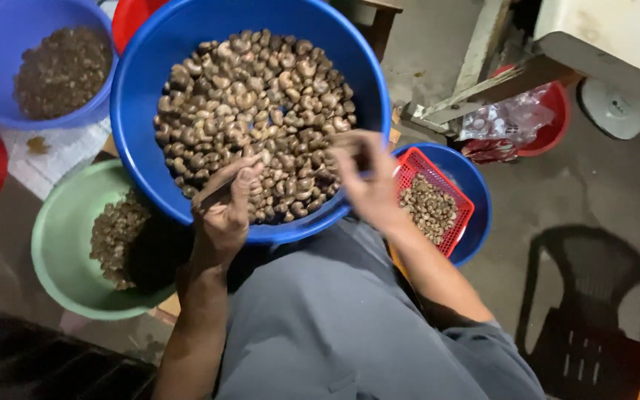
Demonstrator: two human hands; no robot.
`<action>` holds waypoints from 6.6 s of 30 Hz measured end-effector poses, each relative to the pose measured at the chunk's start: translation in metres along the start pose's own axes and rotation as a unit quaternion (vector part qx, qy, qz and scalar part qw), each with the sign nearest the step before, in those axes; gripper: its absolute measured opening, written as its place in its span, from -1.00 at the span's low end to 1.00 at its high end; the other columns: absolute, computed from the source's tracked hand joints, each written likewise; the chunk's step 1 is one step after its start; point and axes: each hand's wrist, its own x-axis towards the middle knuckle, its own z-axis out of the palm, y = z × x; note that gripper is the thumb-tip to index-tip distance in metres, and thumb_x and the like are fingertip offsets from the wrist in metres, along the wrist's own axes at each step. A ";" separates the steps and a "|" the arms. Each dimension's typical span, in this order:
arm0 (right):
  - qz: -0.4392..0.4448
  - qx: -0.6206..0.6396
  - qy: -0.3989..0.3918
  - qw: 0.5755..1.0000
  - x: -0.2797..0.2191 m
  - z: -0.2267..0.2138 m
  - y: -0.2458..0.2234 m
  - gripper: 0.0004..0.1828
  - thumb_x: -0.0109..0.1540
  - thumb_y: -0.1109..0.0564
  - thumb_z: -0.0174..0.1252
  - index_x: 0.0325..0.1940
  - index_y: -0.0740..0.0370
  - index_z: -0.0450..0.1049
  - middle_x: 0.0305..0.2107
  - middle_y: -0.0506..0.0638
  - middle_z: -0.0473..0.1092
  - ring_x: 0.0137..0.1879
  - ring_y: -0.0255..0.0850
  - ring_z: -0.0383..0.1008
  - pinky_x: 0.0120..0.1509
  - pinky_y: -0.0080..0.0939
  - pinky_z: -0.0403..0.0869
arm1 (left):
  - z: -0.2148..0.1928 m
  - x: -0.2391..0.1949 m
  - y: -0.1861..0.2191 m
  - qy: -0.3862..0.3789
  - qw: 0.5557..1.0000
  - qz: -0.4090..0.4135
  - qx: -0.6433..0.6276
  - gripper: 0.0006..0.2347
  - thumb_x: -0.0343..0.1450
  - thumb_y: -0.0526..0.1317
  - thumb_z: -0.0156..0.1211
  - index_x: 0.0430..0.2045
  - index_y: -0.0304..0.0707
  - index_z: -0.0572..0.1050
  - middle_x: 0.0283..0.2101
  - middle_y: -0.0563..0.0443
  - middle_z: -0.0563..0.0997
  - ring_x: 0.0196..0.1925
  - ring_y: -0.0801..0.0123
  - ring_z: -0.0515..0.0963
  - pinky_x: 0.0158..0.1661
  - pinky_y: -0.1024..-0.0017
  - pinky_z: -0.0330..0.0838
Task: The person sorts cashew nuts from a large blue basin into a smaller red basket using both hands. They pick up handfuls of nuts, sift through them, and transfer the selected ones into the basket. The person also uses a small knife to cut or trim individual cashews before placing them into the basket.
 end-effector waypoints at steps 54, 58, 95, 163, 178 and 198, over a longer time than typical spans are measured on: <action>0.302 0.471 -0.091 0.824 -0.005 0.079 -0.010 -0.76 0.37 0.22 0.15 0.08 0.39 0.37 -0.28 0.06 0.49 -0.26 -0.21 0.62 -0.13 -0.14 0.74 | -0.008 0.000 -0.015 0.004 0.996 0.071 -0.061 -0.84 0.53 -0.30 0.17 -0.08 -0.37 0.60 0.05 -0.33 0.63 0.13 -0.04 0.62 0.16 0.02 0.50; 0.293 0.460 -0.075 0.835 -0.007 0.078 -0.010 -0.76 0.33 0.24 0.20 0.03 0.41 0.39 -0.30 0.08 0.47 -0.24 -0.13 0.65 -0.11 -0.13 0.75 | -0.010 0.000 -0.015 -0.020 0.993 0.061 -0.103 -0.85 0.53 -0.32 0.18 -0.10 -0.39 0.60 0.07 -0.32 0.62 0.16 -0.01 0.60 0.17 0.01 0.48; 0.131 0.267 -0.077 0.952 -0.012 0.073 -0.012 -0.76 0.28 0.39 0.25 -0.08 0.40 0.31 -0.25 0.18 0.43 -0.24 -0.24 0.56 -0.21 -0.26 0.70 | -0.013 -0.002 -0.006 -0.007 0.995 0.006 -0.097 -0.84 0.52 -0.30 0.16 -0.12 -0.35 0.64 -0.17 -0.23 0.72 -0.04 0.08 0.70 0.05 0.18 0.57; 0.307 0.426 -0.167 0.834 0.003 0.058 -0.011 -0.70 0.36 0.17 0.15 0.11 0.37 0.33 -0.15 0.26 0.56 -0.32 0.01 0.68 -0.33 -0.14 0.73 | -0.023 0.003 -0.005 -0.038 0.996 -0.007 -0.084 -0.84 0.54 -0.31 0.13 -0.12 -0.39 0.61 -0.07 -0.28 0.68 0.01 0.12 0.67 0.04 0.10 0.60; 0.284 0.413 -0.173 0.848 0.000 0.061 -0.005 -0.69 0.34 0.19 0.17 0.09 0.41 0.33 -0.24 0.27 0.55 -0.34 0.02 0.67 -0.34 -0.10 0.72 | -0.024 0.004 -0.004 -0.060 0.994 0.049 -0.071 -0.86 0.53 -0.30 0.17 -0.14 -0.34 0.63 -0.07 -0.26 0.68 0.09 -0.03 0.65 0.13 -0.01 0.51; 0.283 0.430 -0.182 0.838 -0.001 0.060 -0.009 -0.51 0.38 0.09 0.12 0.38 0.30 0.30 -0.02 0.25 0.51 -0.19 -0.09 0.68 -0.21 -0.19 0.73 | -0.018 0.001 0.004 -0.085 0.996 0.036 -0.010 -0.85 0.54 -0.34 0.14 -0.10 -0.44 0.59 -0.06 -0.28 0.68 0.05 -0.05 0.66 0.11 0.06 0.51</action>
